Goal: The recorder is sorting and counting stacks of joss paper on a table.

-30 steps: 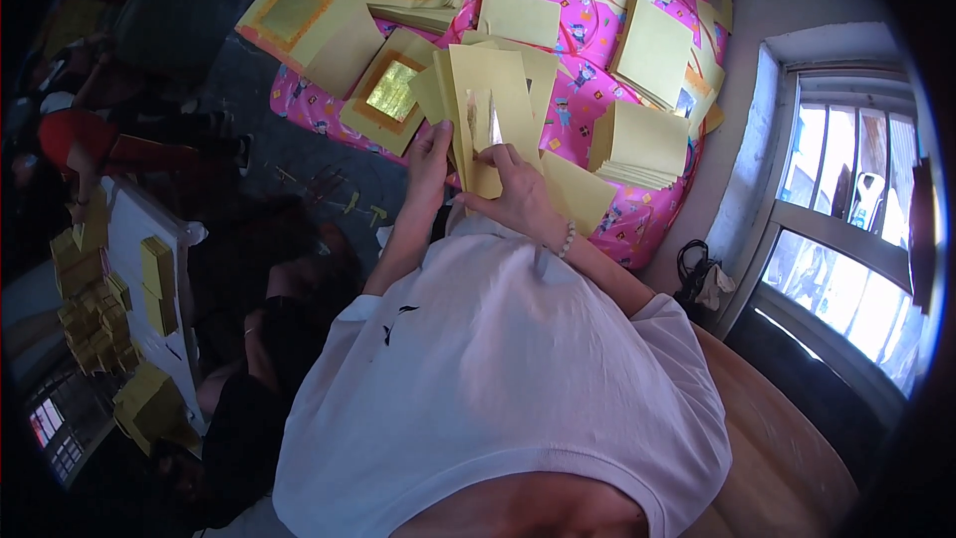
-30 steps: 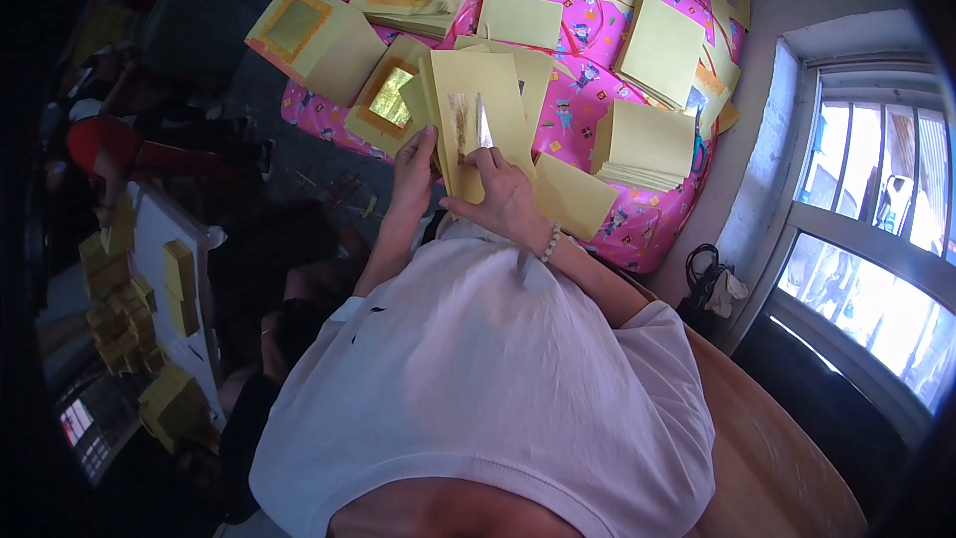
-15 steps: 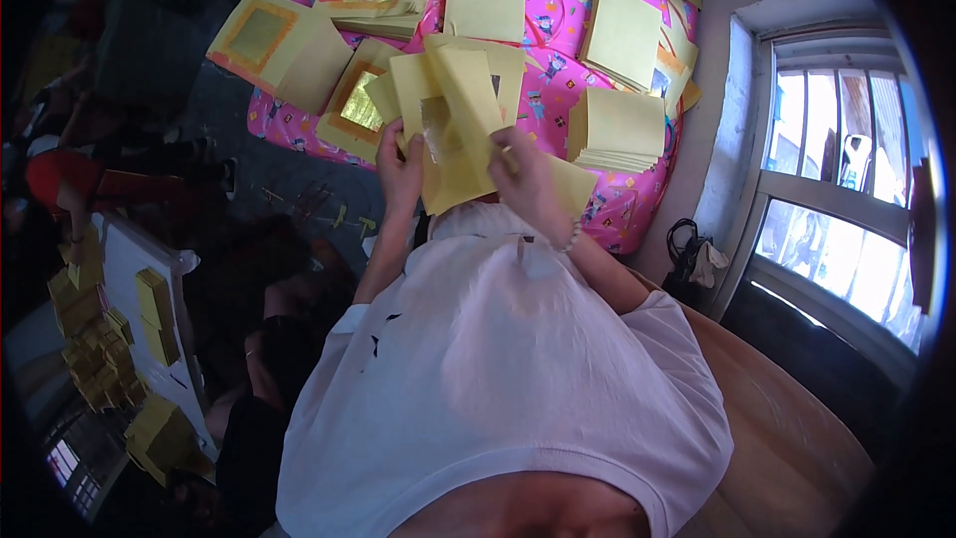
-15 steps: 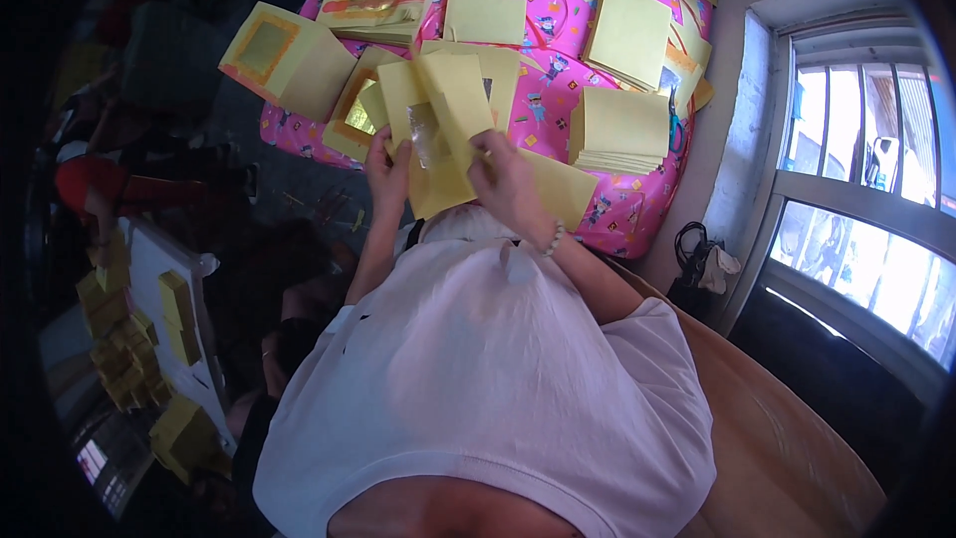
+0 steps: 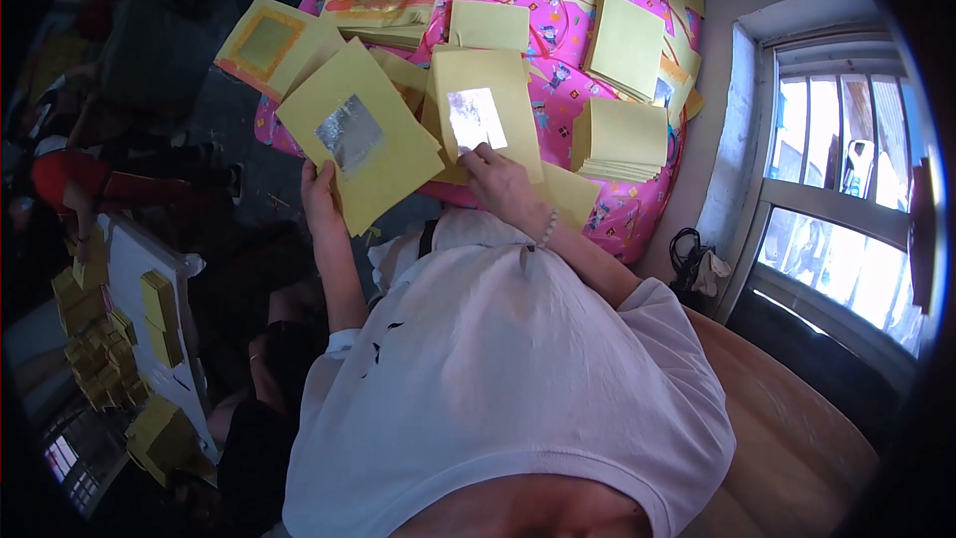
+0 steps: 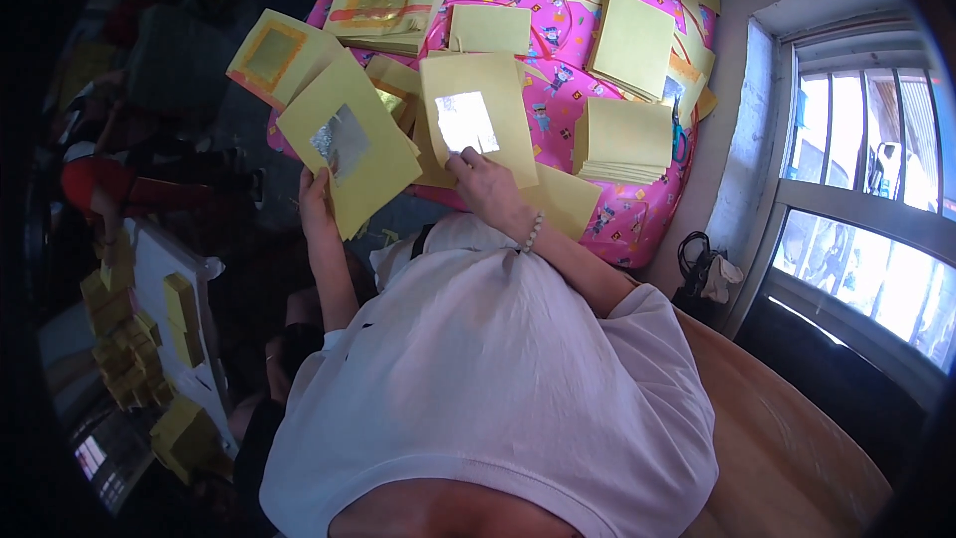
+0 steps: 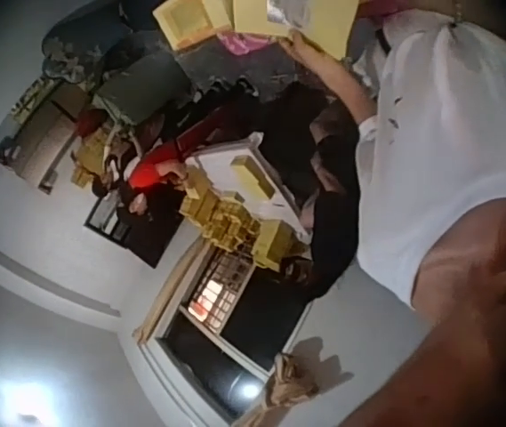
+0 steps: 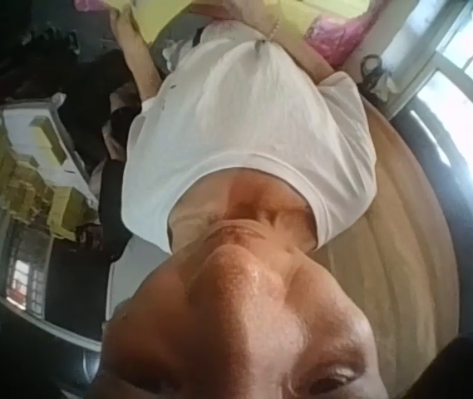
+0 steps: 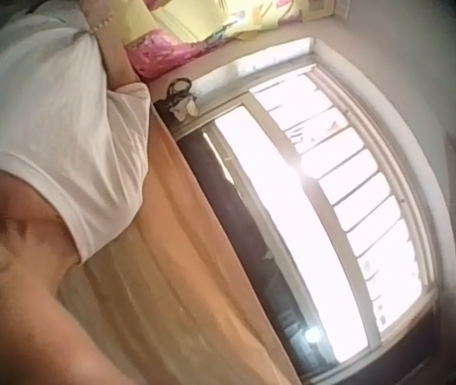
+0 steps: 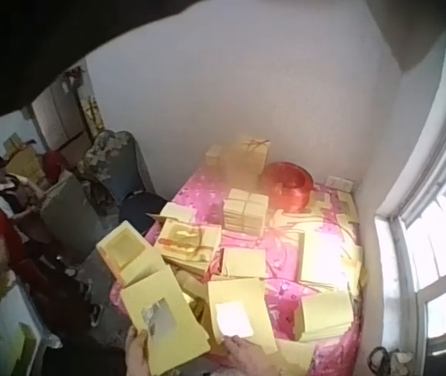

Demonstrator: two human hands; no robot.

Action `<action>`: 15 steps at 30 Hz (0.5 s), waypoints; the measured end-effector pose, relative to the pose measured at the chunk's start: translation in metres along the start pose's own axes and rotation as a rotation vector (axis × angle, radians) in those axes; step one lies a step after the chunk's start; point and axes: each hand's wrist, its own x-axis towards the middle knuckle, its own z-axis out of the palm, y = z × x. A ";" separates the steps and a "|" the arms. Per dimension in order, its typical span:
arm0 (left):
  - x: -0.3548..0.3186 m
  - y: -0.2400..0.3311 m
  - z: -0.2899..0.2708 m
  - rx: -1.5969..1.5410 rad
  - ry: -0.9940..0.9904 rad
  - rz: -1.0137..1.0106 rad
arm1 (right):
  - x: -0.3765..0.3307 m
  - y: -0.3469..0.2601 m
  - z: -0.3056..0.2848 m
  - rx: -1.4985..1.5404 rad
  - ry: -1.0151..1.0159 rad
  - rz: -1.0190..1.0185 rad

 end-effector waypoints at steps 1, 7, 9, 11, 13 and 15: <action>-0.002 -0.005 0.003 0.000 -0.022 0.007 | -0.001 0.001 0.005 0.013 -0.071 0.017; -0.012 -0.034 0.037 0.039 -0.165 -0.060 | -0.006 0.022 -0.019 0.290 -0.011 0.295; -0.011 -0.047 0.044 0.056 -0.190 -0.091 | -0.009 0.052 -0.018 0.294 0.123 0.391; -0.009 -0.061 0.053 0.091 -0.219 -0.129 | -0.013 0.080 -0.020 -0.029 0.363 0.291; -0.009 -0.070 0.068 0.117 -0.243 -0.138 | -0.019 0.102 -0.006 0.201 0.330 0.418; -0.010 -0.081 0.082 0.153 -0.250 -0.127 | -0.022 0.116 0.000 0.501 0.238 0.581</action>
